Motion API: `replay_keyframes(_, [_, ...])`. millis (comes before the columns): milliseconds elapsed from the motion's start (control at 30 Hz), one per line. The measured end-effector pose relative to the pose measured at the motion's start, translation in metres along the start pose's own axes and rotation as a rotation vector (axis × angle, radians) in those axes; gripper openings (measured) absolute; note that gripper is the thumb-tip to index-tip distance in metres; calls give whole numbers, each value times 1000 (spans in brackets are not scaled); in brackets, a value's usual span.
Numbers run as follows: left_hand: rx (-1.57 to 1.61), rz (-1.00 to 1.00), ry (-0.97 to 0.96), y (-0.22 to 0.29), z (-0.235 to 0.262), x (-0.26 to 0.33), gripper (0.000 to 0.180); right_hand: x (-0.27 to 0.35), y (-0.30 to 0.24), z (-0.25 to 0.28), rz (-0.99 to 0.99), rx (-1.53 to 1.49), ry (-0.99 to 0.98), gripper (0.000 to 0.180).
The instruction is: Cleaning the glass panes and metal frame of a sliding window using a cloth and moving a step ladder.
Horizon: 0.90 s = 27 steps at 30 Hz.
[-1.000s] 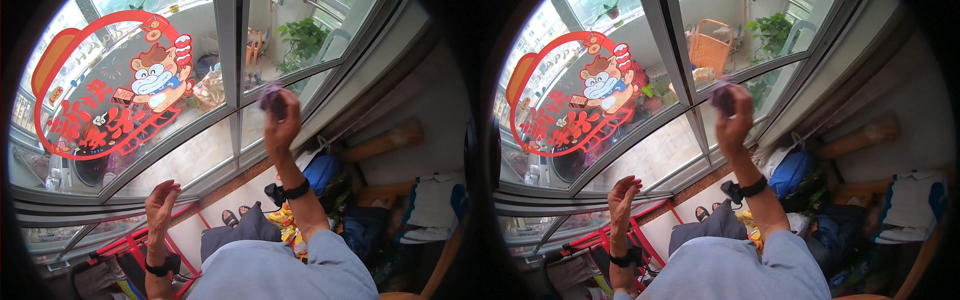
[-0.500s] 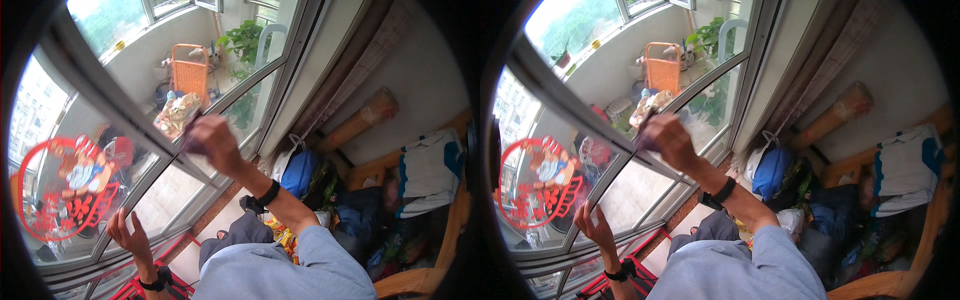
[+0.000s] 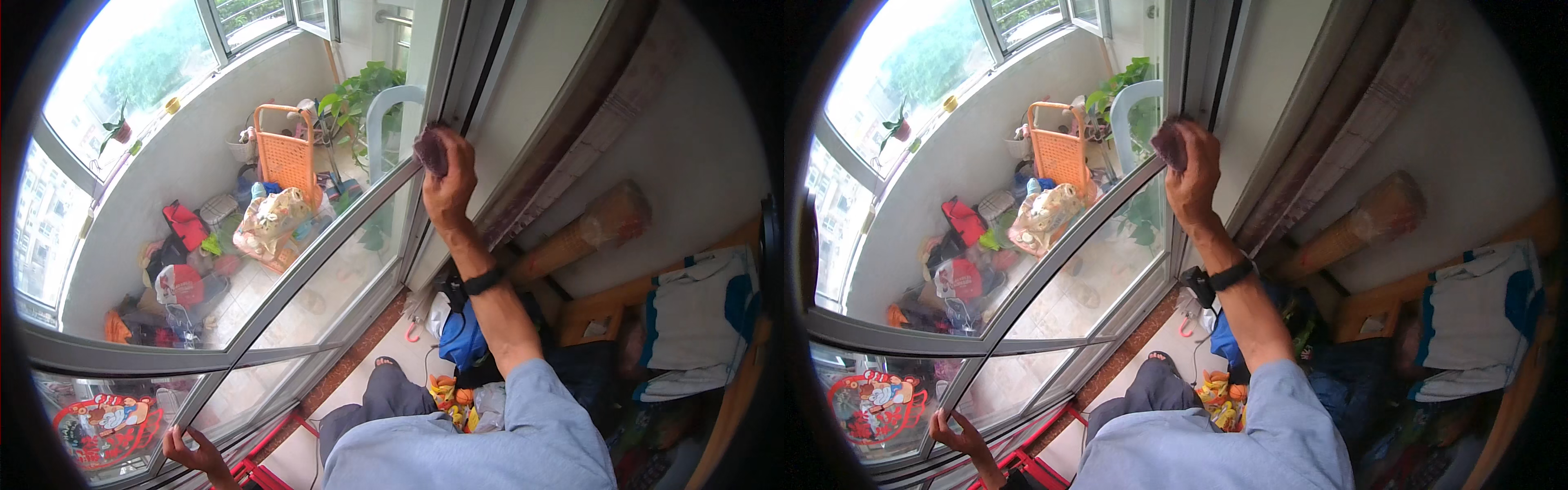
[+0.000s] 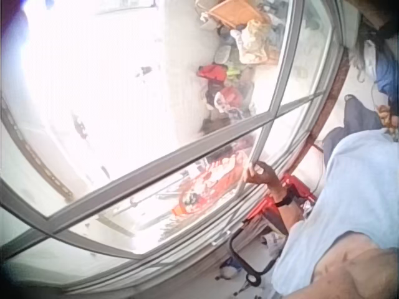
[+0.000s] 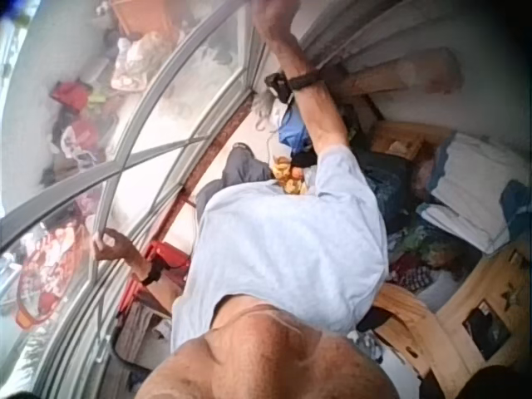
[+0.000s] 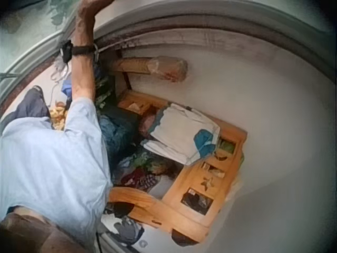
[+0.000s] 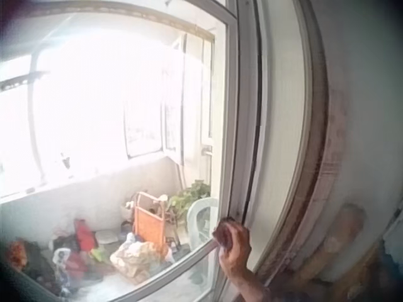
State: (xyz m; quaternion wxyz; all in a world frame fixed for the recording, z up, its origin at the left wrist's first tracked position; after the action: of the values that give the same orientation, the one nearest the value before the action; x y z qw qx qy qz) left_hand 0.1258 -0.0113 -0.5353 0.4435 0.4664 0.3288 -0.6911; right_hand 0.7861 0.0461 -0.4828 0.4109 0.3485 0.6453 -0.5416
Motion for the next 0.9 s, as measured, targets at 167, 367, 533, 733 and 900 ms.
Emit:
replay_keyframes(167, [-54,-19,39,6,0,-1,30,42,26,26,-32,61,-154,45])
replay_keyframes(367, [-77,8,58,-3,7,11,30,40,8,1,-559,-42,-10,30])
replay_keyframes(533, [-48,22,59,-7,6,22,33,-30,4,-14,-340,77,43,28])
replay_keyframes(733, [-22,43,64,23,-4,-8,29,-159,-58,-30,-38,-195,259,28])
replay_keyframes(900, [-30,47,79,29,-5,-14,32,-92,-60,-45,314,-84,173,41])
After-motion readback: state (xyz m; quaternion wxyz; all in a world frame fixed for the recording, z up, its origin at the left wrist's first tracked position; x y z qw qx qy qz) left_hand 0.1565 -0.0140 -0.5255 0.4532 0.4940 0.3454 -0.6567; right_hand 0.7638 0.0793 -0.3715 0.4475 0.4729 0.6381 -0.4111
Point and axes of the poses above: each hand's wrist, its own x-axis away from the middle knuckle, its own z-axis out of the back of the hand, y = z × x, the point moved 3 cm from there along -x, towards the middle knuckle, and after that the axes turned 15 degrees about y, right-handed, at the moved point
